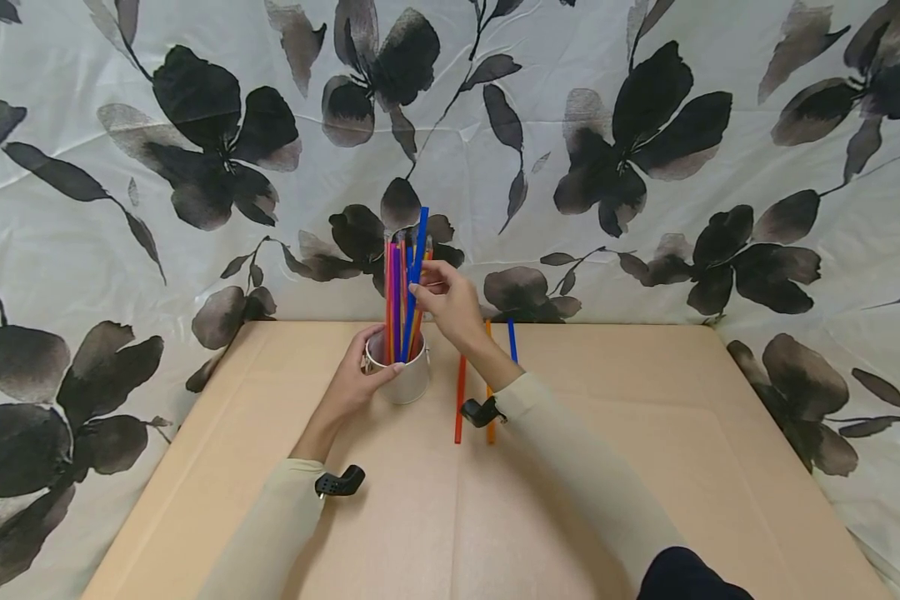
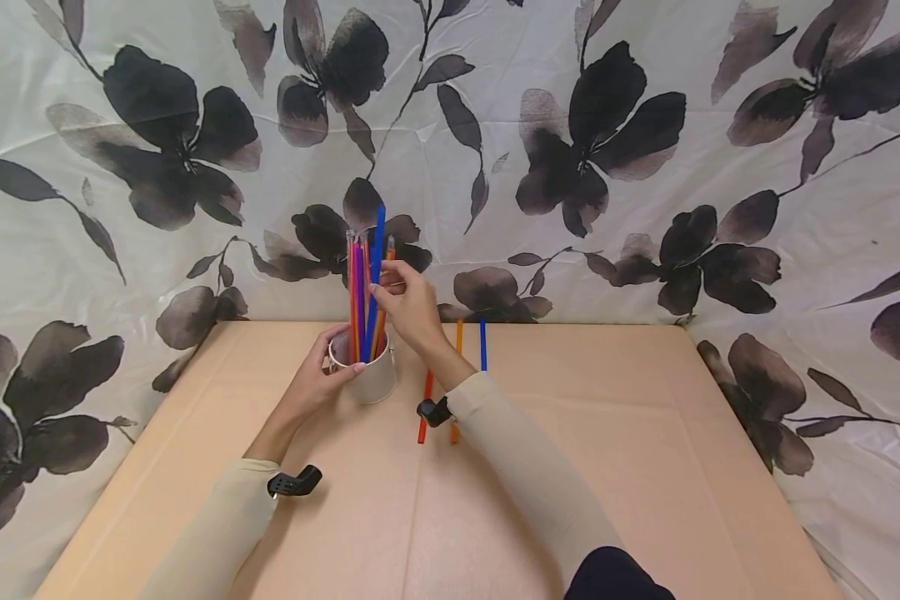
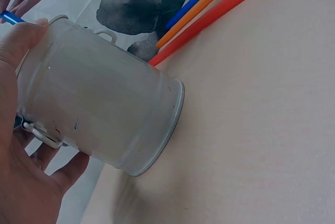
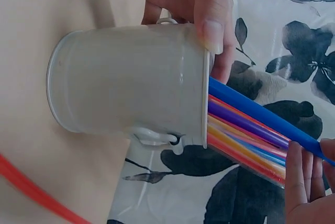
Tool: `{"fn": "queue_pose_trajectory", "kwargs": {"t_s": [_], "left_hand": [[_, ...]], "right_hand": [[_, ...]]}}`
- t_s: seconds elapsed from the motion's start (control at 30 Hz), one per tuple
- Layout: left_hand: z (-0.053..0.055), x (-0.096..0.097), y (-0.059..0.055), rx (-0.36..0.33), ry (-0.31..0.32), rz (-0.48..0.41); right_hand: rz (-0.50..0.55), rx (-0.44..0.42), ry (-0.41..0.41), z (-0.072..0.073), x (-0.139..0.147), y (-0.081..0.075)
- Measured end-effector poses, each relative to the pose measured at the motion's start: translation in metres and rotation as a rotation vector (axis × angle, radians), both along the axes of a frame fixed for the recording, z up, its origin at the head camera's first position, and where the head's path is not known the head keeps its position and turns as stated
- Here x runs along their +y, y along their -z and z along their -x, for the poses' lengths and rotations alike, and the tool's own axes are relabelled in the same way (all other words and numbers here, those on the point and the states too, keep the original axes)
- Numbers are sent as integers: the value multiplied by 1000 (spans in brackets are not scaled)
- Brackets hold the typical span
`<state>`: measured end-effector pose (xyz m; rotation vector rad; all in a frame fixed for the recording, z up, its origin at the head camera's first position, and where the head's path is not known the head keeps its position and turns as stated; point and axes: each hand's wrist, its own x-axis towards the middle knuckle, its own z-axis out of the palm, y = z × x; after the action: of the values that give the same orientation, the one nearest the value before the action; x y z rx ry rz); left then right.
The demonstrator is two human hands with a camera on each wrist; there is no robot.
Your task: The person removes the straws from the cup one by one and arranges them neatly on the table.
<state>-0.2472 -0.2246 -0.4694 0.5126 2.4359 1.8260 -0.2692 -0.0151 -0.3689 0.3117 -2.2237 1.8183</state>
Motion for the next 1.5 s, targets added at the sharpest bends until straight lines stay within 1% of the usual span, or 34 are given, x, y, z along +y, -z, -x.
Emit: {"fn": "queue_pose_trajectory", "kwargs": {"t_s": [0.07,0.2,0.23,0.3,0.47,0.6,0.73,0.93,1.07,1.23,1.5], "left_hand": [[-2,1,-4,-3,9,-5],[-11,3,-21,-12,22,1],[-13,4,-24,-13,24,-4],[-13,3,-22,-2,22,7],[-1,-1,0,13,8,21],[0,-2,1,10,-5,24],[-1,-1,0,8,-5,32],[-1,-1,0,2,10,14],[-2,0,0,-3,12,4],[-2,0,0,-5,4,18],[-1,-2,1,1,7,24]], "right_hand": [[15,-8,1,0,2,-1],[44,-3,1,0,6,-4],[48,1,1,0,8,-5],[62,17,-2,1,10,-6],[91,31,-12,0,17,-10],[140,44,-4,0,22,-13],[176,55,7,-1,27,-16],[188,43,13,-2,36,-18],[184,21,18,-2,42,-16],[166,-1,18,-4,50,-14],[90,-56,-11,-6,68,-7]]}}
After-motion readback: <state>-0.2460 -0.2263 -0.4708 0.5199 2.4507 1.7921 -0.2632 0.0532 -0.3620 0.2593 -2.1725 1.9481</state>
